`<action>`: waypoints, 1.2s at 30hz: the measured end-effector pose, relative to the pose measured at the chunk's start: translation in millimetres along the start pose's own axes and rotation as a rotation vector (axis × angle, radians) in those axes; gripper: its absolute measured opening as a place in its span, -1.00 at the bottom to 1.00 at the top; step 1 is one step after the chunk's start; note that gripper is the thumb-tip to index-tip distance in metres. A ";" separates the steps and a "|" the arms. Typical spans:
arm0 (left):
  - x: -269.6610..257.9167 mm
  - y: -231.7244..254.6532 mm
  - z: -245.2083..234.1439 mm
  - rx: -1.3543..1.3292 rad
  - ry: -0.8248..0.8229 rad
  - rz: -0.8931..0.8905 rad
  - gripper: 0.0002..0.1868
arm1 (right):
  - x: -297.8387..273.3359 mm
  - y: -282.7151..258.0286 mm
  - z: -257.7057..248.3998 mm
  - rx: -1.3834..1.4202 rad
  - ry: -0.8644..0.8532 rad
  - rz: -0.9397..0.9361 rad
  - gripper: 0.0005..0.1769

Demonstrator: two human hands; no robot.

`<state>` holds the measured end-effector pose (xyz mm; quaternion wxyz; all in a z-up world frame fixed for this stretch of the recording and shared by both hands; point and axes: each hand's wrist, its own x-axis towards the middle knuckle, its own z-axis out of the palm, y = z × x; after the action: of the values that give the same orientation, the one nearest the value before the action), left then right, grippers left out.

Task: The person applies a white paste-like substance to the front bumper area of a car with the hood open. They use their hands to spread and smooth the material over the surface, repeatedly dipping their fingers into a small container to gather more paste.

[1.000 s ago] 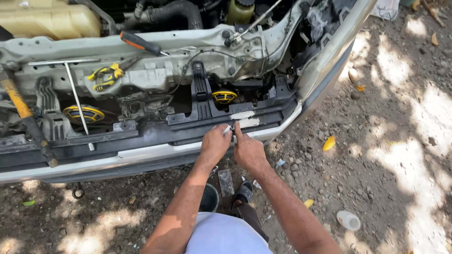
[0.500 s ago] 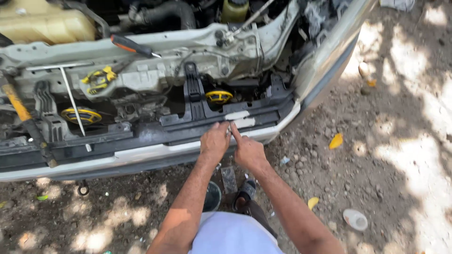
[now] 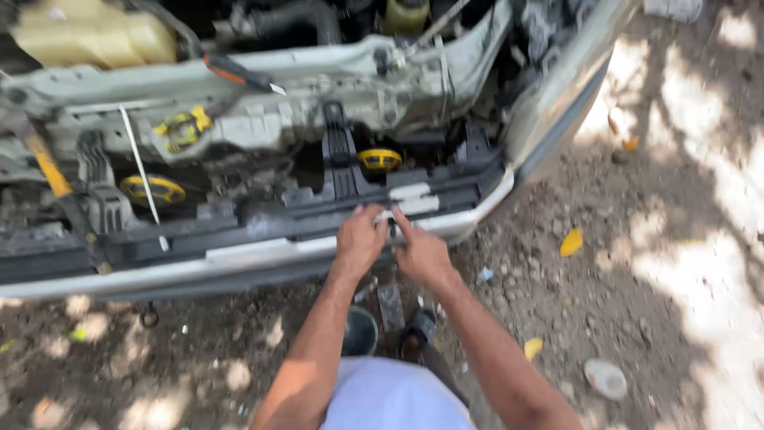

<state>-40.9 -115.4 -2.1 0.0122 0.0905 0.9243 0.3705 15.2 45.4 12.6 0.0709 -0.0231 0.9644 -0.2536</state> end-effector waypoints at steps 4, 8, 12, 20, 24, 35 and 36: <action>-9.7 -12.9 -0.4 0.004 -0.050 -0.034 -0.70 | -3.3 -5.4 10.2 0.169 0.030 0.148 0.00; -0.1 -14.6 -4.8 -0.141 0.002 -0.043 -0.69 | 5.8 -14.8 -5.2 0.163 0.009 0.176 -0.01; -15.1 -7.8 -10.3 -0.345 -0.158 -0.224 -0.66 | -8.0 -14.7 -0.3 0.135 -0.013 0.100 -0.05; -25.7 -31.0 3.9 -0.478 -0.243 -0.340 -0.65 | -22.4 -2.9 31.7 0.446 0.089 0.111 -0.11; -27.8 -53.3 20.7 -0.556 -0.226 -0.336 -0.66 | -20.5 6.7 71.6 0.673 0.078 0.191 -0.07; -25.3 -79.9 4.4 -0.631 -0.327 -0.325 -0.65 | -2.6 -4.5 130.0 1.380 0.129 0.401 -0.03; -25.9 -87.5 5.2 -0.618 -0.324 -0.302 -0.65 | 1.4 -5.4 140.1 1.256 0.189 0.387 0.00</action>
<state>-28.8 -178.5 -67.1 0.2396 0.0027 0.7579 0.6068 34.7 -27.5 -105.6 0.0302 0.2187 0.6221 -0.7512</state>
